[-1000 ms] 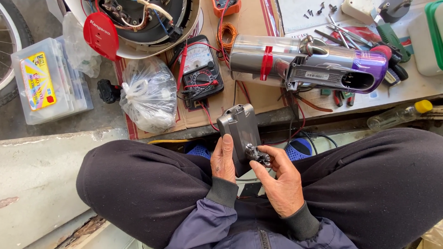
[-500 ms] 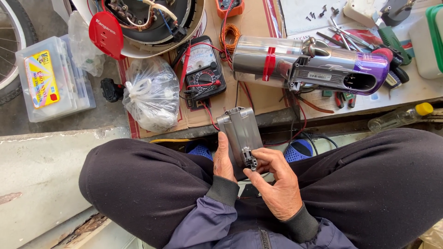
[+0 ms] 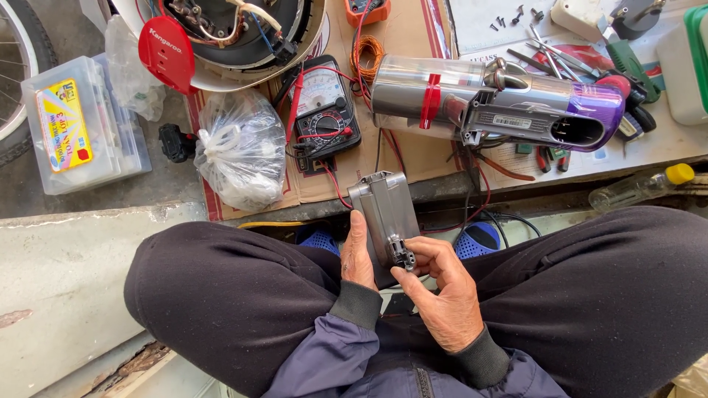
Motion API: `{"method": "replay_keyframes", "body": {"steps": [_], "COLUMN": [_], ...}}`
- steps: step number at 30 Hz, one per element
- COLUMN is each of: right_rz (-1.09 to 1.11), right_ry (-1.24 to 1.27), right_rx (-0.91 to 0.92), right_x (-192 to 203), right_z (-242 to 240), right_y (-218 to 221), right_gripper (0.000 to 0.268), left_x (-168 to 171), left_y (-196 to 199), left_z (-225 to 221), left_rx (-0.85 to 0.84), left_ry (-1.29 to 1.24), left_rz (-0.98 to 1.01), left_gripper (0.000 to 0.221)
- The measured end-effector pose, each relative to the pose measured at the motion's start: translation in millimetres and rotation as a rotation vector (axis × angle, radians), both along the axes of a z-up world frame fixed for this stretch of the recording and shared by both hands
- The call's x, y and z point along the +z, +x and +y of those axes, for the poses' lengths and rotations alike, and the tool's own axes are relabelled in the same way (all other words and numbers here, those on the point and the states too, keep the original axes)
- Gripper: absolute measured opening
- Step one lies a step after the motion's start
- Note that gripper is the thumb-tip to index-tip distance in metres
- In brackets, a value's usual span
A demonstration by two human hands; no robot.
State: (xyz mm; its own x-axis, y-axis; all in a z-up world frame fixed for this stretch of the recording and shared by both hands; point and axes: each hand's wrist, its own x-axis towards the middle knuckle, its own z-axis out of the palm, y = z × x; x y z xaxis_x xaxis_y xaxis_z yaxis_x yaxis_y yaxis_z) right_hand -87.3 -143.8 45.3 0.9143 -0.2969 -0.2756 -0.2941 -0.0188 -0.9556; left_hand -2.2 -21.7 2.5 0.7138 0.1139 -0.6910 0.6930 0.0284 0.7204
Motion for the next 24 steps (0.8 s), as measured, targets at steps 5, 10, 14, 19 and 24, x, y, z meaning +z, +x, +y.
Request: {"method": "replay_keyframes", "body": {"steps": [5, 10, 14, 19, 24], "right_rz": [0.016, 0.020, 0.012, -0.004, 0.063], "right_ry": [-0.009, 0.001, 0.013, 0.050, -0.033], "right_rx": [0.006, 0.003, -0.005, -0.040, -0.017], "right_x": [1.3, 0.6, -1.3, 2.6, -1.0], "right_z": [0.0, 0.1, 0.4, 2.5, 3.8], "right_y": [1.4, 1.8, 1.4, 4.7, 17.8], "right_gripper": [0.048, 0.047, 0.047, 0.047, 0.041], "left_x": [2.3, 1.8, -0.8, 3.0, -18.9], "left_y": [1.5, 2.4, 2.0, 4.7, 11.6], "left_z": [-0.6, -0.3, -0.1, -1.4, -2.7], "left_rx": [0.029, 0.022, 0.012, -0.037, -0.084], "left_ry": [-0.050, -0.068, -0.042, 0.013, 0.071], "left_rz": [0.000, 0.025, 0.031, 0.008, 0.011], "left_gripper": [0.089, 0.088, 0.090, 0.089, 0.079]}}
